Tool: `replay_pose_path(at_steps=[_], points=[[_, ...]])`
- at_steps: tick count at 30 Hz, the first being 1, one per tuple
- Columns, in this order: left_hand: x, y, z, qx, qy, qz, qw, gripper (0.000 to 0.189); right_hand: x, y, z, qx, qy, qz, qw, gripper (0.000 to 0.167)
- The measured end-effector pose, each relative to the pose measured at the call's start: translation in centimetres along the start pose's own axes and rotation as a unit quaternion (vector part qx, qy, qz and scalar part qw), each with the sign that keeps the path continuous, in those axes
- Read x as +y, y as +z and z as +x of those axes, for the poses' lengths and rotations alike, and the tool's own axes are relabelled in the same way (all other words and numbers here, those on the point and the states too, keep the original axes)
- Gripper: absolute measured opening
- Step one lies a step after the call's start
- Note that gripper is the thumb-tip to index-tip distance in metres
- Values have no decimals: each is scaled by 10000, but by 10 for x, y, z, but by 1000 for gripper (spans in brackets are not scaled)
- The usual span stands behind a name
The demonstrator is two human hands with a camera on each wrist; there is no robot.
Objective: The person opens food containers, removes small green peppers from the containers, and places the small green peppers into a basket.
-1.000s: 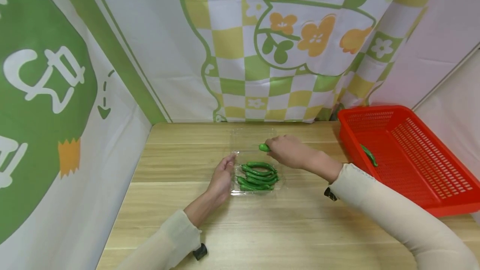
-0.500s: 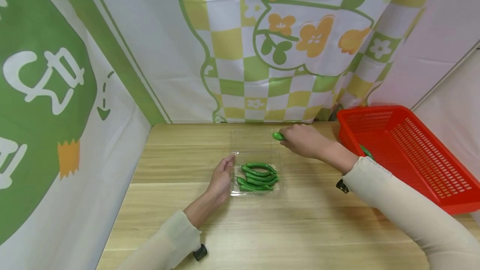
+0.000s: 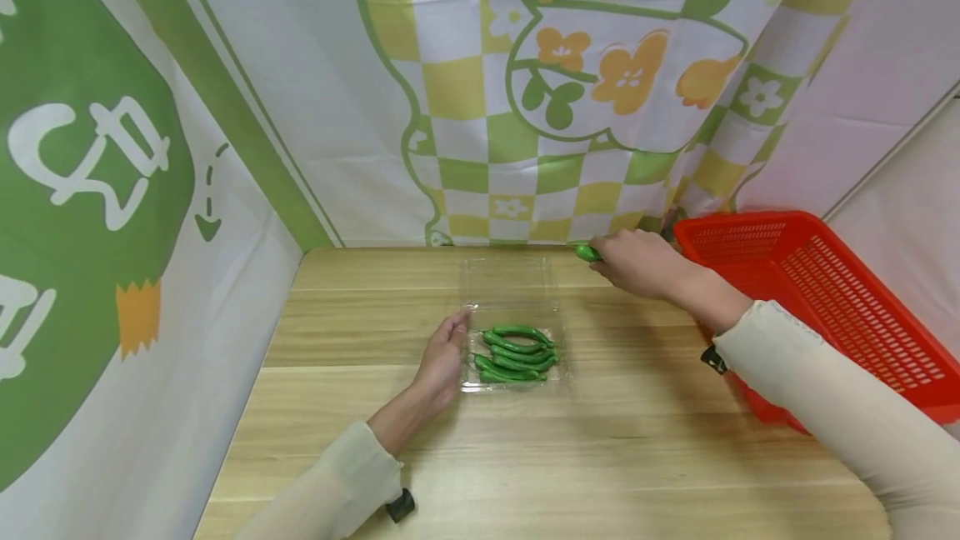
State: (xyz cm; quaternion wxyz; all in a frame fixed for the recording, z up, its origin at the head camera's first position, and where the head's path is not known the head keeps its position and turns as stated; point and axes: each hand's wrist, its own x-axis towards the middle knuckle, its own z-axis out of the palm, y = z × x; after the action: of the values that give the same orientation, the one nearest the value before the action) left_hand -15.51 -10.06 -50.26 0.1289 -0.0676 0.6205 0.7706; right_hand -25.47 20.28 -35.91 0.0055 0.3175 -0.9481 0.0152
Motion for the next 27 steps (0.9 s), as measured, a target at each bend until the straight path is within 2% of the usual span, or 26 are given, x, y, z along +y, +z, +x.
replay_pose_path(at_steps=[7,11,27], points=[[-1,0,0,56,20,82,9999,49,23,-13,-6,216,49,-130,9997,22],[-1,0,0,63,45,96,9999,49,35,-19,-11,135,238,-65,9996,27],[-1,0,-1,28,31,110,9999,49,86,-34,-29,-13,652,51,9979,18]])
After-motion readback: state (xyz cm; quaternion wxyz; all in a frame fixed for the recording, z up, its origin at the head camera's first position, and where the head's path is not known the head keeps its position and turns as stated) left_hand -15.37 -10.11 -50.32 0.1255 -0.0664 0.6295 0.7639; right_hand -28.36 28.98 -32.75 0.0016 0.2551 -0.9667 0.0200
